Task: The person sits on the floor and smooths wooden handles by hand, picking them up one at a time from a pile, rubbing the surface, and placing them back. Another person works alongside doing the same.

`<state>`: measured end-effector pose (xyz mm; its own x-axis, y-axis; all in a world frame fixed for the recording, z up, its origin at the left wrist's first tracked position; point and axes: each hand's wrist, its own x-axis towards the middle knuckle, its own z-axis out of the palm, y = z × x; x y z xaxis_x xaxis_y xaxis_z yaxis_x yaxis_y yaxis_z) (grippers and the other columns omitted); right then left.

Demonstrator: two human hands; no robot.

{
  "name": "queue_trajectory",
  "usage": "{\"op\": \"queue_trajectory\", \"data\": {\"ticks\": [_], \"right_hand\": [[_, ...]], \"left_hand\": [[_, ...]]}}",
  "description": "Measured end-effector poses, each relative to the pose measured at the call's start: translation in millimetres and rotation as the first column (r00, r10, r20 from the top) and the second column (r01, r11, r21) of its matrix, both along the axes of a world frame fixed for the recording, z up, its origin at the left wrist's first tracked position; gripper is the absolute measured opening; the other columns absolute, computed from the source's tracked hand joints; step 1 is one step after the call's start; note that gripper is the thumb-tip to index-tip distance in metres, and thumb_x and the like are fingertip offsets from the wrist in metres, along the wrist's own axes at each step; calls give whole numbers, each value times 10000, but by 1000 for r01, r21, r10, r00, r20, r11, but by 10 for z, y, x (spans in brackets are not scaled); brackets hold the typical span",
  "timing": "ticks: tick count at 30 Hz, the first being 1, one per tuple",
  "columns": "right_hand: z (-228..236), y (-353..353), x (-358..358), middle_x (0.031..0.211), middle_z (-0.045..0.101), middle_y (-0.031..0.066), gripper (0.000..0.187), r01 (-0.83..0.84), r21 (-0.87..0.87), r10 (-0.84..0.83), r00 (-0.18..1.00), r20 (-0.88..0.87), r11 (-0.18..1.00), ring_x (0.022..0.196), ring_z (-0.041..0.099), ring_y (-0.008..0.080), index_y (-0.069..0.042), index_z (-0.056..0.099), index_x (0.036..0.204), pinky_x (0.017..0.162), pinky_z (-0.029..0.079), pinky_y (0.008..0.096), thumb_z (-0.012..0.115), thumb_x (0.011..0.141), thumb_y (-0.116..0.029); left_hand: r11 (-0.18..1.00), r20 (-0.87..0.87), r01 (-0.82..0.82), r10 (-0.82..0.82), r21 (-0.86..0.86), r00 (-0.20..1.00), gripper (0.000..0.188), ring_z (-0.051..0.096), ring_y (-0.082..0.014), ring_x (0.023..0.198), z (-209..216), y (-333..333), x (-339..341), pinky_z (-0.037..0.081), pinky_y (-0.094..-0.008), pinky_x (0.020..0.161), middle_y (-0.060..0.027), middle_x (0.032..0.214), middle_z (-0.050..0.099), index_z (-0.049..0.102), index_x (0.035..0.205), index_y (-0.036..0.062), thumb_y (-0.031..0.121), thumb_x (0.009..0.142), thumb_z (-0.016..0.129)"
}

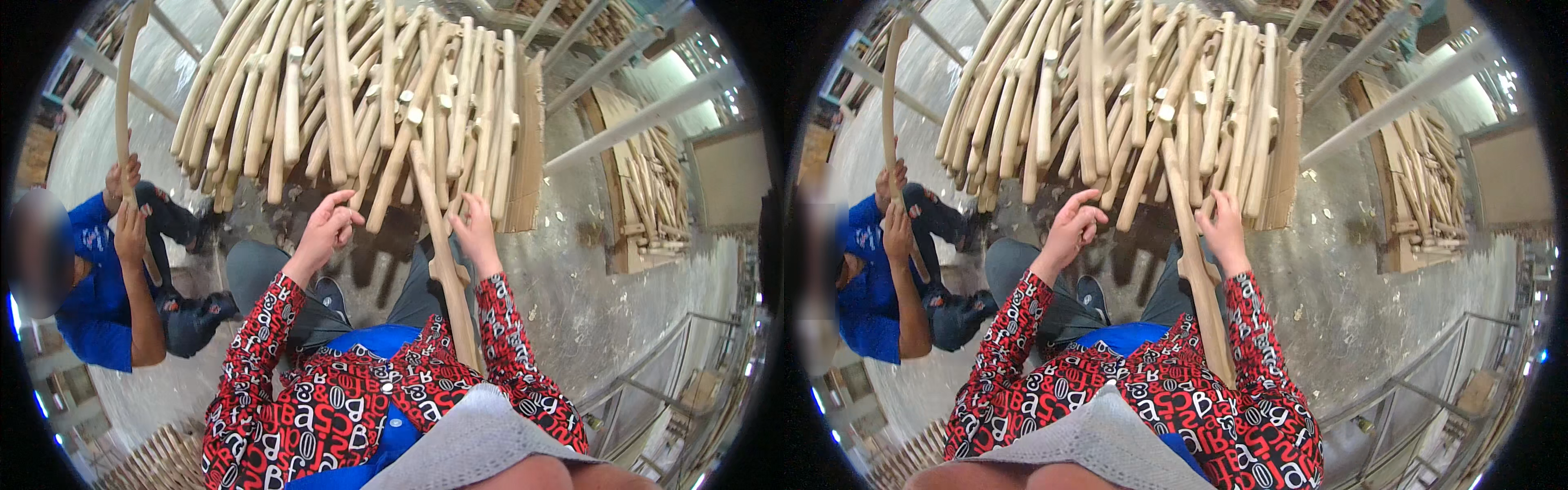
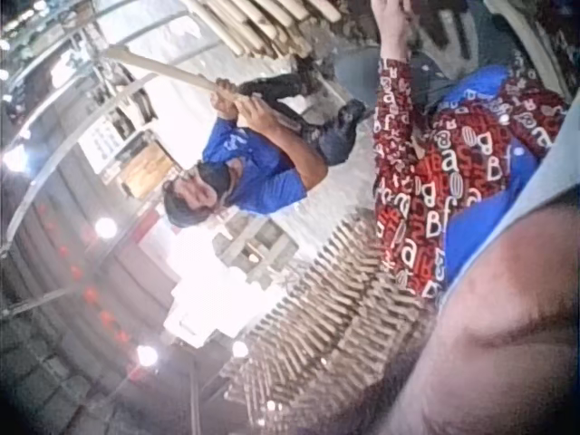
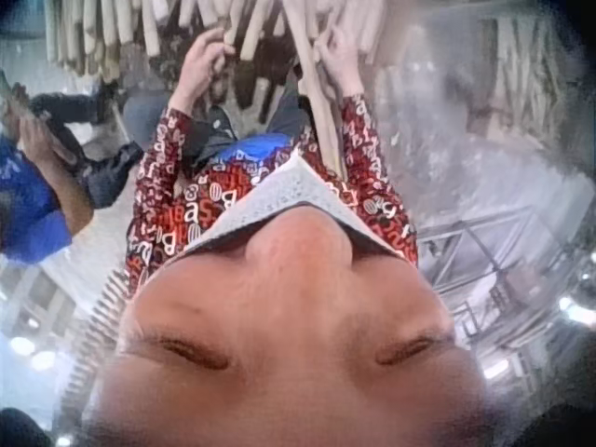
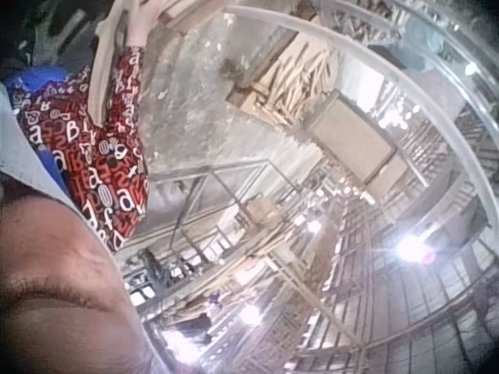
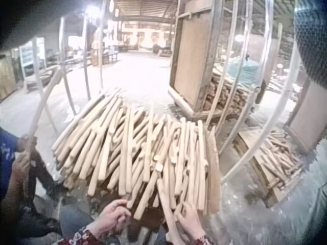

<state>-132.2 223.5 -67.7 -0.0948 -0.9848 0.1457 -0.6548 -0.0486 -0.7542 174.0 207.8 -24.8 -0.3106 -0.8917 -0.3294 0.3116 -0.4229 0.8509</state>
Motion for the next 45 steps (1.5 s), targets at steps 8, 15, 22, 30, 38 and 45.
{"op": "queue_trajectory", "data": {"ticks": [8,15,22,30,38,45], "right_hand": [[-224,600,-91,1226,483,176,597,-153,508,-192,804,563,848,979,600,244,7,444,1318,851,486,328,685,829,-236],[116,1309,-44,1327,383,221,907,-132,315,134,991,16,940,1233,418,379,-22,325,1400,1035,378,408,783,646,-233],[449,1528,93,1152,506,197,654,52,520,-6,996,-89,853,1059,519,368,-36,444,1272,886,455,416,714,695,-181],[378,1546,-451,843,635,67,340,-305,667,-436,564,702,680,636,609,106,32,528,1171,635,541,281,564,847,-65],[443,1833,-528,775,613,62,312,-52,724,-273,905,325,688,607,585,146,-3,554,1099,537,461,273,617,837,-161],[457,2853,-887,814,647,100,384,195,601,-261,965,23,775,718,634,196,-8,537,1148,668,515,353,667,807,-129]], "left_hand": [[988,27,150,-151,29,988,124,390,-110,520,362,-115,28,314,-242,475,-127,741,613,471,669,79,149,770,453],[962,286,275,-263,1,921,236,376,-71,535,518,-192,-236,290,-218,469,-10,667,504,466,842,96,260,987,378],[968,258,250,-248,28,934,364,324,-72,508,44,-378,-69,247,-227,450,40,606,379,421,747,139,389,1010,396],[983,-211,95,-60,159,976,236,376,-66,576,21,-758,-265,284,-207,459,7,750,467,474,838,105,267,1008,447],[975,-171,112,-79,193,982,148,404,-61,567,44,-737,-178,312,-199,455,-13,856,518,479,1093,56,58,944,480],[978,-368,67,10,197,930,106,375,-88,573,13,-740,154,300,-209,446,8,744,429,458,861,115,182,936,425]]}}
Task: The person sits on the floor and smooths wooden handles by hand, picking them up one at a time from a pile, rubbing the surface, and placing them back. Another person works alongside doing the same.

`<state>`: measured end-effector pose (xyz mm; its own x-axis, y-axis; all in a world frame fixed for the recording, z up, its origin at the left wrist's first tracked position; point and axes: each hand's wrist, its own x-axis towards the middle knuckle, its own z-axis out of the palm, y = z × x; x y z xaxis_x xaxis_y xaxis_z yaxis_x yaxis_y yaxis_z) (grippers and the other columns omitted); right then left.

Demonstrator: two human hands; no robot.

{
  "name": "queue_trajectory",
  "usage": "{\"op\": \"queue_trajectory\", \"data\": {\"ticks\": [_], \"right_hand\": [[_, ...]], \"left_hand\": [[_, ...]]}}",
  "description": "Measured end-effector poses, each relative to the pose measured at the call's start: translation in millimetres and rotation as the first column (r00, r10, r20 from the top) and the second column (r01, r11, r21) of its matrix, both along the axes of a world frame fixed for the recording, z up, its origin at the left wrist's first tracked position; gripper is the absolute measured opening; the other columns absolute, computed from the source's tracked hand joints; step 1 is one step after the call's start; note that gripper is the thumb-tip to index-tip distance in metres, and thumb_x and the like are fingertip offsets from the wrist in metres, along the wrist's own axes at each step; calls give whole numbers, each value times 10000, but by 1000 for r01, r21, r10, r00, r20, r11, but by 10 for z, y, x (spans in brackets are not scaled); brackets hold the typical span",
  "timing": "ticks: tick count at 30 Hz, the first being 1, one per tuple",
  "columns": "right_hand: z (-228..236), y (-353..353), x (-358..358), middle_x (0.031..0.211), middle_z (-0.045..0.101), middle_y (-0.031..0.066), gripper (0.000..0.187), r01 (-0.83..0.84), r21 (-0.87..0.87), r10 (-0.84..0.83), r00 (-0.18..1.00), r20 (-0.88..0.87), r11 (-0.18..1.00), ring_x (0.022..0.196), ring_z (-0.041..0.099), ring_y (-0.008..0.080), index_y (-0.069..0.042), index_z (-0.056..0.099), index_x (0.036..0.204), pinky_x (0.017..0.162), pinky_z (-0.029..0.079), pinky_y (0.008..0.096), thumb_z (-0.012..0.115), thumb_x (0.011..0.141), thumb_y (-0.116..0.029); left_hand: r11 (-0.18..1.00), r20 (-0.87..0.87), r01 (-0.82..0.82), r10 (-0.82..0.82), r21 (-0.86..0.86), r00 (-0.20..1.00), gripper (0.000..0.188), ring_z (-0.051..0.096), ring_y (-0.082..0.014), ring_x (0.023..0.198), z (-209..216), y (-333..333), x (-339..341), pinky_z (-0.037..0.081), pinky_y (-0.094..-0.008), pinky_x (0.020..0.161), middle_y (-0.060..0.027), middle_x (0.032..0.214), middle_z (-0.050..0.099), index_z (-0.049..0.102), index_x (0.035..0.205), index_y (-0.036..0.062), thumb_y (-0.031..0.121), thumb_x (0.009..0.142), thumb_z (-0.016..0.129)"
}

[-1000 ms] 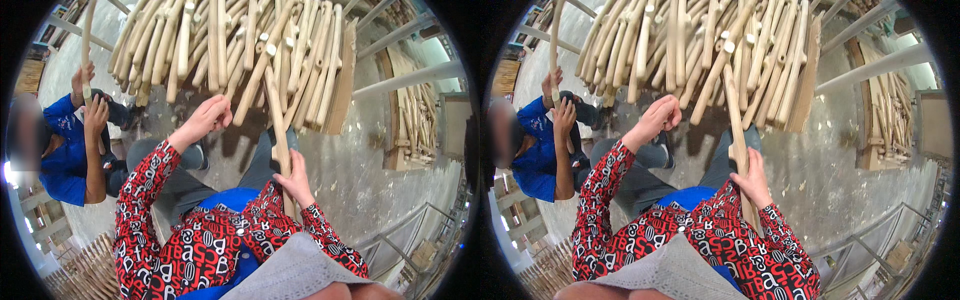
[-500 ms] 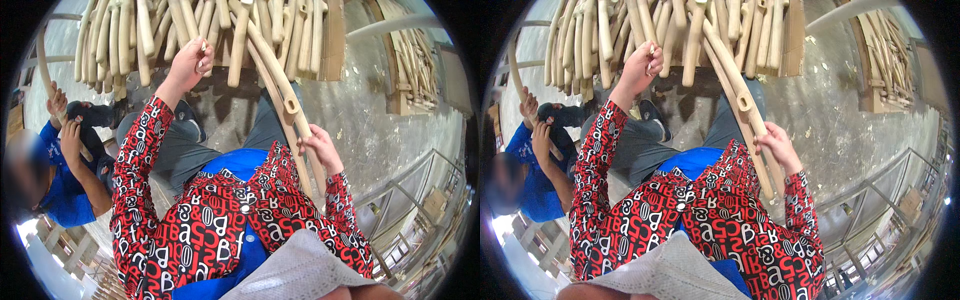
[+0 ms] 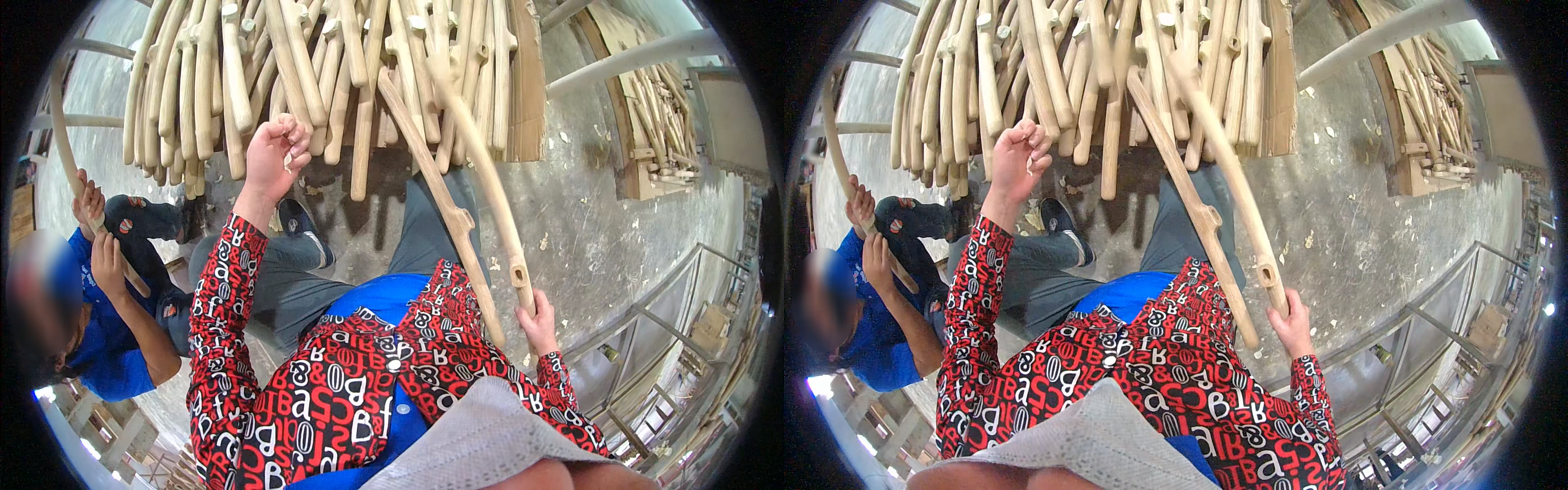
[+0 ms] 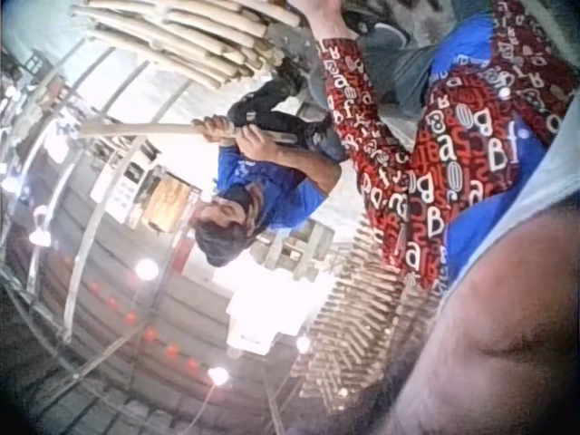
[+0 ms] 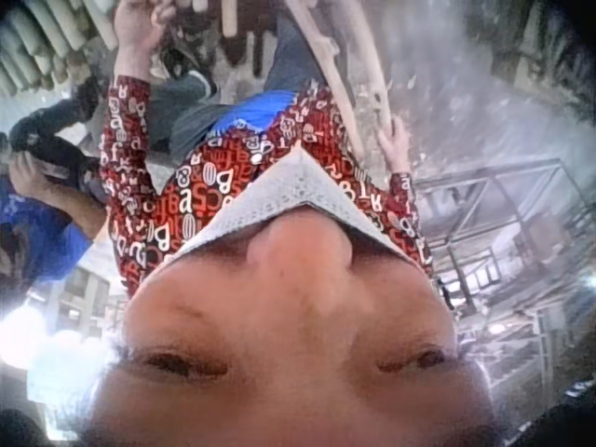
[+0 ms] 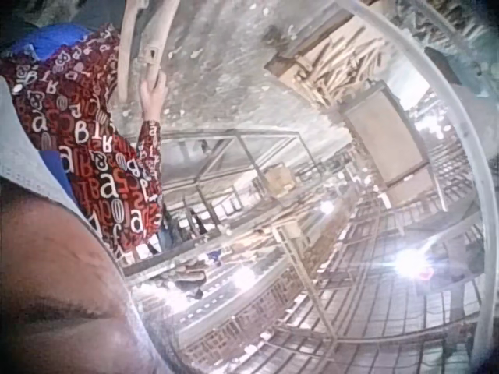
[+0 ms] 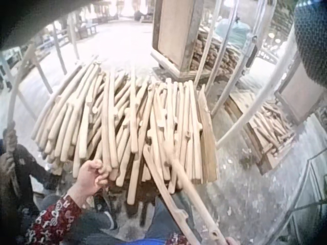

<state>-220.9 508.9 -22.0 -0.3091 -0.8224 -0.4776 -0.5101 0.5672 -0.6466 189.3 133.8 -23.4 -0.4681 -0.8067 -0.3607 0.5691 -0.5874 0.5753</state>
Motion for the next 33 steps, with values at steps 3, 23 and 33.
{"op": "queue_trajectory", "data": {"ticks": [3,23,33], "right_hand": [[-148,-377,107,889,638,102,461,74,-128,-76,997,-10,989,742,626,187,-7,490,1230,674,509,331,675,831,-147],[-688,-3705,953,1180,543,200,576,-237,-517,-40,882,-469,823,1082,557,369,-26,520,1248,919,461,449,695,777,-307],[-792,-4445,182,862,587,122,386,422,-150,-267,771,579,894,652,601,247,-90,483,1143,537,521,375,570,820,-283]], "left_hand": [[1000,-58,-1,2,23,998,176,367,-98,587,25,-18,16,309,-225,454,3,722,414,444,813,108,209,955,423],[965,454,209,-116,-159,884,131,512,-15,682,176,93,-269,402,-165,520,38,795,547,568,1002,84,92,880,611],[364,973,906,11,-217,229,297,616,-341,642,35,433,-497,491,-418,597,-190,756,642,622,981,48,322,944,515]]}}
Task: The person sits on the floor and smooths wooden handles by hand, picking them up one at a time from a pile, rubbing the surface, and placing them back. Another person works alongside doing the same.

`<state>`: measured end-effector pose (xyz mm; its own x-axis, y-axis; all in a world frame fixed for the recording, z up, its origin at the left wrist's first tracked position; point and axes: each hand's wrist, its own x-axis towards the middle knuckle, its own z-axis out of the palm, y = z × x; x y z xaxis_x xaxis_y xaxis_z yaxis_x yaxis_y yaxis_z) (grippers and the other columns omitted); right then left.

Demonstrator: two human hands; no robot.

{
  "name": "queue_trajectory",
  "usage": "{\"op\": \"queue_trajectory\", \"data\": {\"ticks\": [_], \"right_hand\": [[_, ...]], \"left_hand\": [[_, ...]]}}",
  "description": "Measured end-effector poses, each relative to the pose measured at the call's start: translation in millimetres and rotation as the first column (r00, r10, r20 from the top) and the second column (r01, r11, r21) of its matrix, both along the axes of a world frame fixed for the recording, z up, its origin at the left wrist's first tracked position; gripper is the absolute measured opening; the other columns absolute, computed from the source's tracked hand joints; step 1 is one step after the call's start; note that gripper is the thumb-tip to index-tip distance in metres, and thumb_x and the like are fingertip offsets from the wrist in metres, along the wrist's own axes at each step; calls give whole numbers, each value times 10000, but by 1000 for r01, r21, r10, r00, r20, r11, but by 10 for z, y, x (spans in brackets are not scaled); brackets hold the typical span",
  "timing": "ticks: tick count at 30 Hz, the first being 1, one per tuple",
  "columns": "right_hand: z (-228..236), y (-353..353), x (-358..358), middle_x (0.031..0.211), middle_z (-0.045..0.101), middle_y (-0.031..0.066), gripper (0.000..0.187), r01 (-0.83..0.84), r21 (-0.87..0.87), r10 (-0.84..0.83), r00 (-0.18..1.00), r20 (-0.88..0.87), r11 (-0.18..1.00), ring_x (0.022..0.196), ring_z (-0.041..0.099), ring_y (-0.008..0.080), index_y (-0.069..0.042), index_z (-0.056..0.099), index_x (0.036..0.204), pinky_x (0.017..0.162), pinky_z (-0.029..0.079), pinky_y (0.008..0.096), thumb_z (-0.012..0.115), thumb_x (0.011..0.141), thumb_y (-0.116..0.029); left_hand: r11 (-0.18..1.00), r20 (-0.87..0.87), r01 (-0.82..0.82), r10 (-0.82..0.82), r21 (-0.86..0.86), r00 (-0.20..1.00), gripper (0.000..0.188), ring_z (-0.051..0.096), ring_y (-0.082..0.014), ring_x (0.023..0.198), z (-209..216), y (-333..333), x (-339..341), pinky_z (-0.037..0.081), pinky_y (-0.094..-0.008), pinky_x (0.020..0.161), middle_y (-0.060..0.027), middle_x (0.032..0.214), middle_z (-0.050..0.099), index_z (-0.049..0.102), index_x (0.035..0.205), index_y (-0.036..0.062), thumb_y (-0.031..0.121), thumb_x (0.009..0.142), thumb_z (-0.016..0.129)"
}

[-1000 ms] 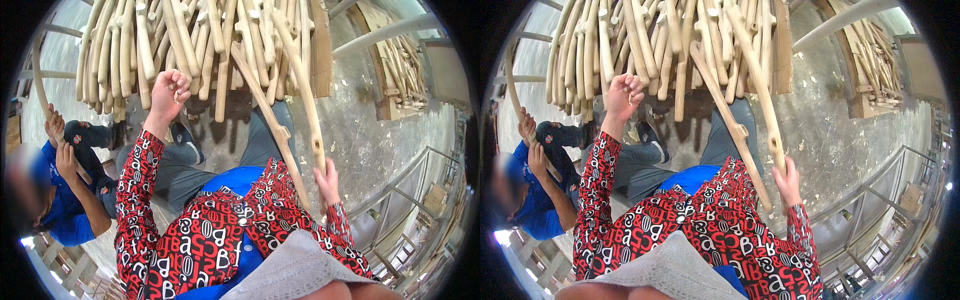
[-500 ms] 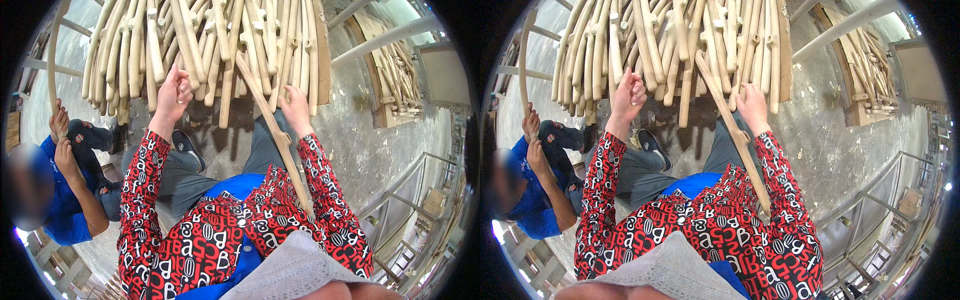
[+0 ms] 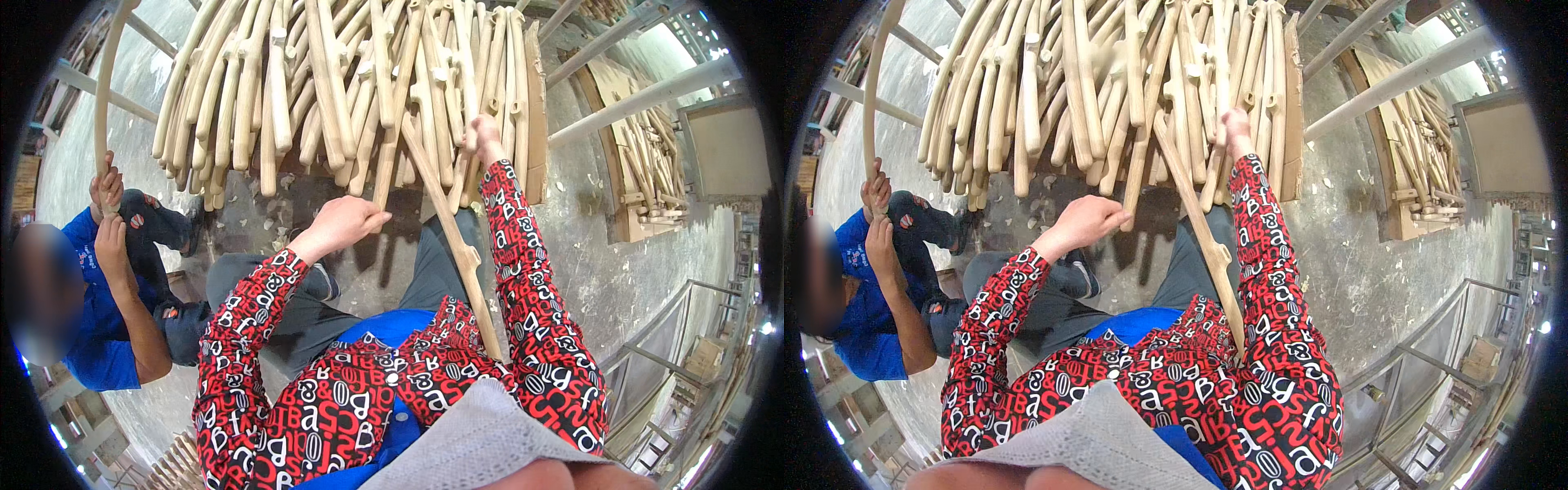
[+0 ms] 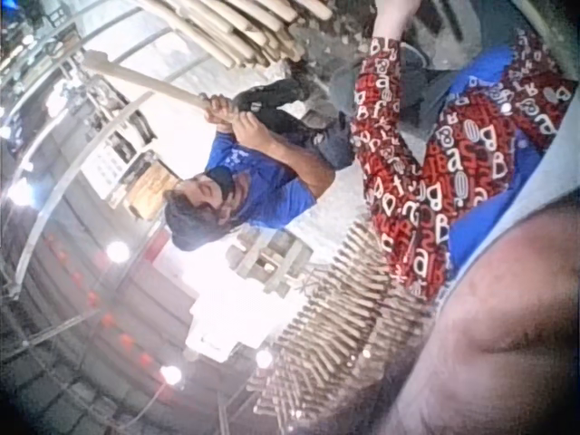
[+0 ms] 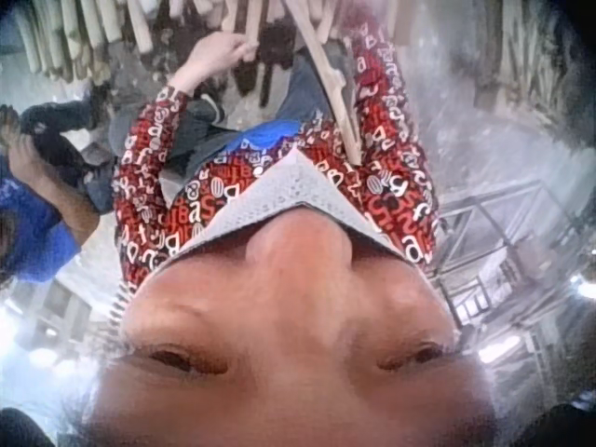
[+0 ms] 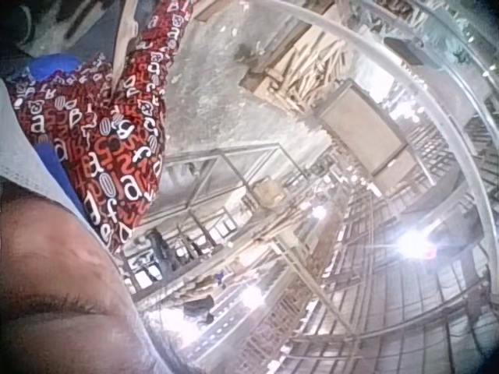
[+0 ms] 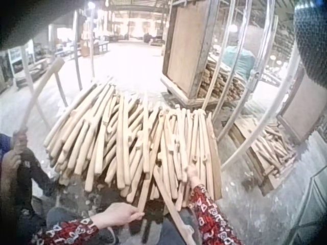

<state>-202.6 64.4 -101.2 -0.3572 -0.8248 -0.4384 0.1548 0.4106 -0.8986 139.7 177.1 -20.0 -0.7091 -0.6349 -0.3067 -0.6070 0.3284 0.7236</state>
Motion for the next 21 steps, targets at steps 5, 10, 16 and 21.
{"op": "queue_trajectory", "data": {"ticks": [5,10,16,21], "right_hand": [[262,267,514,738,541,40,236,-30,-119,66,949,308,992,498,496,102,-133,458,1036,395,399,230,586,899,-277],[281,831,592,694,531,37,396,-74,-245,97,992,84,967,485,504,109,-57,434,1251,371,395,253,602,900,-130],[266,1701,881,722,549,48,627,-100,-354,167,973,162,930,486,495,103,-46,312,1429,397,402,236,622,888,-110],[550,2172,1176,757,556,65,687,-254,-350,390,828,403,902,486,490,112,-36,297,1437,416,410,236,654,860,-143]], "left_hand": [[994,352,97,-73,-52,933,262,623,-443,801,-227,158,193,485,-533,706,-214,867,661,638,944,38,216,927,447],[952,257,281,-243,-120,935,140,611,-373,883,-320,117,150,492,-447,787,-148,877,631,656,875,44,137,820,566],[968,-82,-19,-2,-251,997,262,610,-331,909,-84,-80,143,485,-418,826,-158,976,605,628,1022,15,211,848,624],[891,-521,-350,454,290,723,474,594,-101,708,294,-393,65,486,-221,577,-92,1015,618,394,1356,51,266,963,551]]}}
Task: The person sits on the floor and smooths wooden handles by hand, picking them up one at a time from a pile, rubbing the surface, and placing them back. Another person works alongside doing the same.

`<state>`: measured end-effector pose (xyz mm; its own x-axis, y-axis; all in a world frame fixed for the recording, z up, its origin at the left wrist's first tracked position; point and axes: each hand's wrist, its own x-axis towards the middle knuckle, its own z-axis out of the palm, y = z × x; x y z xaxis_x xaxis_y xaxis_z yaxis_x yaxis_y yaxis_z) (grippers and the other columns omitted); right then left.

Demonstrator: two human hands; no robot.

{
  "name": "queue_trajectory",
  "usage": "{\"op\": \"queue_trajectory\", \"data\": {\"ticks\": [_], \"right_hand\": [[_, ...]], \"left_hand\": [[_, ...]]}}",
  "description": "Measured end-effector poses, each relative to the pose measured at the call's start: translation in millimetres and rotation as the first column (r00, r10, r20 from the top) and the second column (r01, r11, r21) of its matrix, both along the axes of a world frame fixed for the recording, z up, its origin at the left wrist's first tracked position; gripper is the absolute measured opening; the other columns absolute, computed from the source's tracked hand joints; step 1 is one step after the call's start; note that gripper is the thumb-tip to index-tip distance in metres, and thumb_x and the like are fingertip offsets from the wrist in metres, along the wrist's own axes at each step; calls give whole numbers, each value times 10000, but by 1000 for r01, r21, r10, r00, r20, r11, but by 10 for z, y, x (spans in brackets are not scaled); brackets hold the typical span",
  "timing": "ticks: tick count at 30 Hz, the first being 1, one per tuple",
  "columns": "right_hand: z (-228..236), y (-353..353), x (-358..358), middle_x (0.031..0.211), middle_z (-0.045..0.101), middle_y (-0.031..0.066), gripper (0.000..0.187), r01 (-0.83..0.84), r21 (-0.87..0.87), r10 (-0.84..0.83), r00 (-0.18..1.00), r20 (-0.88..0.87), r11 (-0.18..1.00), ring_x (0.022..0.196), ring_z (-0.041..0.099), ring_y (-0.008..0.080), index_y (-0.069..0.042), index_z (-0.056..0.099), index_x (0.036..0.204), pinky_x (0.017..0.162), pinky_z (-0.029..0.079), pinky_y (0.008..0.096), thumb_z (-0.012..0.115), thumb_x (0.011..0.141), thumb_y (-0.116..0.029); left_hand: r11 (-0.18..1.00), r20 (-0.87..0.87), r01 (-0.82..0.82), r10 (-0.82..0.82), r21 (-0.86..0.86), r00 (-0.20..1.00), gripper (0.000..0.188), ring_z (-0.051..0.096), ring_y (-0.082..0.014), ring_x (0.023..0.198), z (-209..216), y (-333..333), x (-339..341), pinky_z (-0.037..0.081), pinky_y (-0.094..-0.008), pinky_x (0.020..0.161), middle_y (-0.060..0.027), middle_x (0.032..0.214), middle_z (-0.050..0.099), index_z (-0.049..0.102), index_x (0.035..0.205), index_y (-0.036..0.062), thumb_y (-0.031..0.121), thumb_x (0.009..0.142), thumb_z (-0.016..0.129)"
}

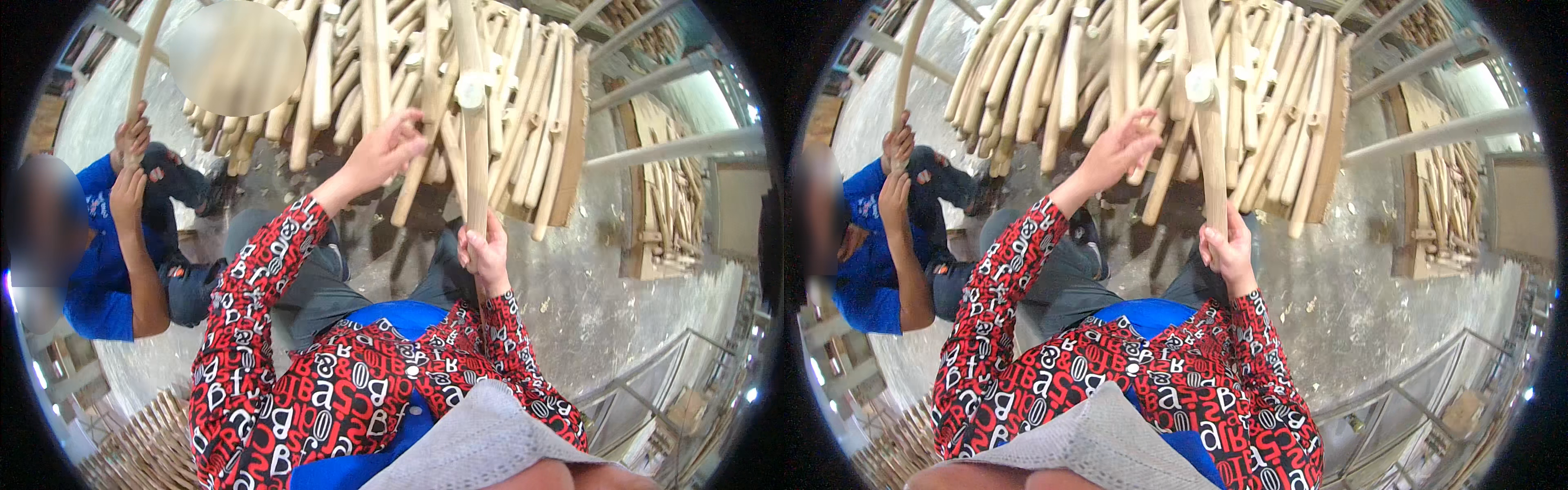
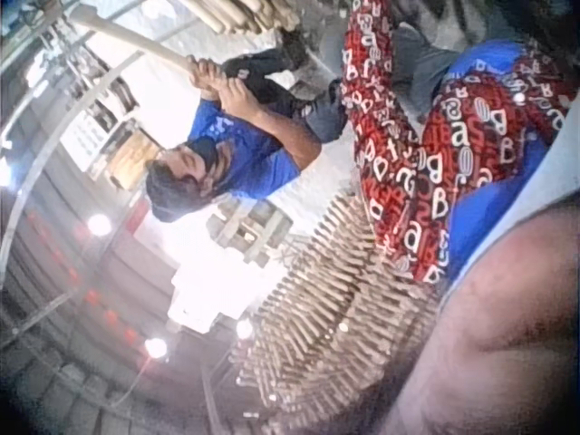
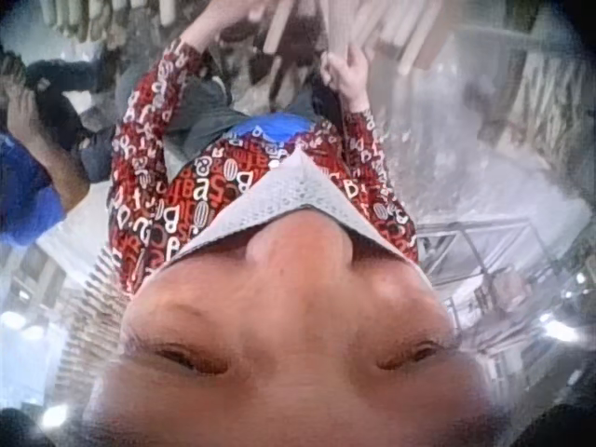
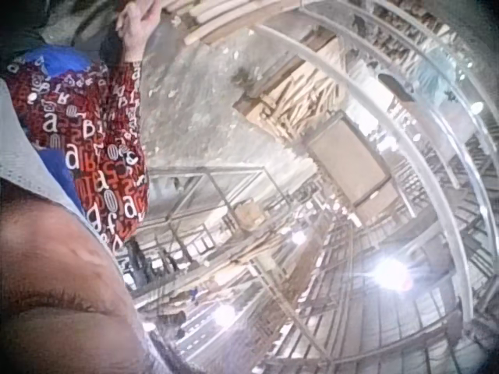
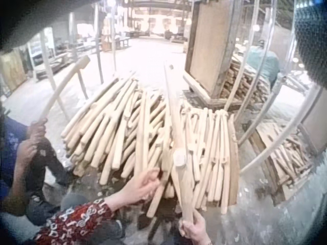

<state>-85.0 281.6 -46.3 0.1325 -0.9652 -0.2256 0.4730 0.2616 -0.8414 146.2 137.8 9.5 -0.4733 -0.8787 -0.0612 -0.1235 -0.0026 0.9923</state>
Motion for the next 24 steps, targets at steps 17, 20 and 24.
{"op": "queue_trajectory", "data": {"ticks": [17,20,24], "right_hand": [[384,-164,544,895,525,93,703,-263,27,264,962,-67,964,463,501,145,-66,197,1441,367,431,258,584,855,-56],[280,-131,506,862,521,93,711,-211,34,213,975,-55,977,428,488,144,-54,210,1444,349,423,260,590,844,-55],[225,-68,462,829,520,87,734,-257,79,265,958,-109,963,414,489,141,-51,213,1450,347,429,256,599,826,-49]], "left_hand": [[940,-171,300,-272,164,947,259,670,-147,805,-5,-66,387,523,-256,675,-79,901,680,577,1061,-29,183,918,625],[977,223,181,-152,-117,963,278,648,-137,712,204,-89,420,502,-278,636,-47,787,681,624,959,31,246,822,735],[904,361,244,-110,-350,926,314,653,-223,673,177,-50,405,503,-332,627,-93,741,677,658,877,32,285,739,783]]}}
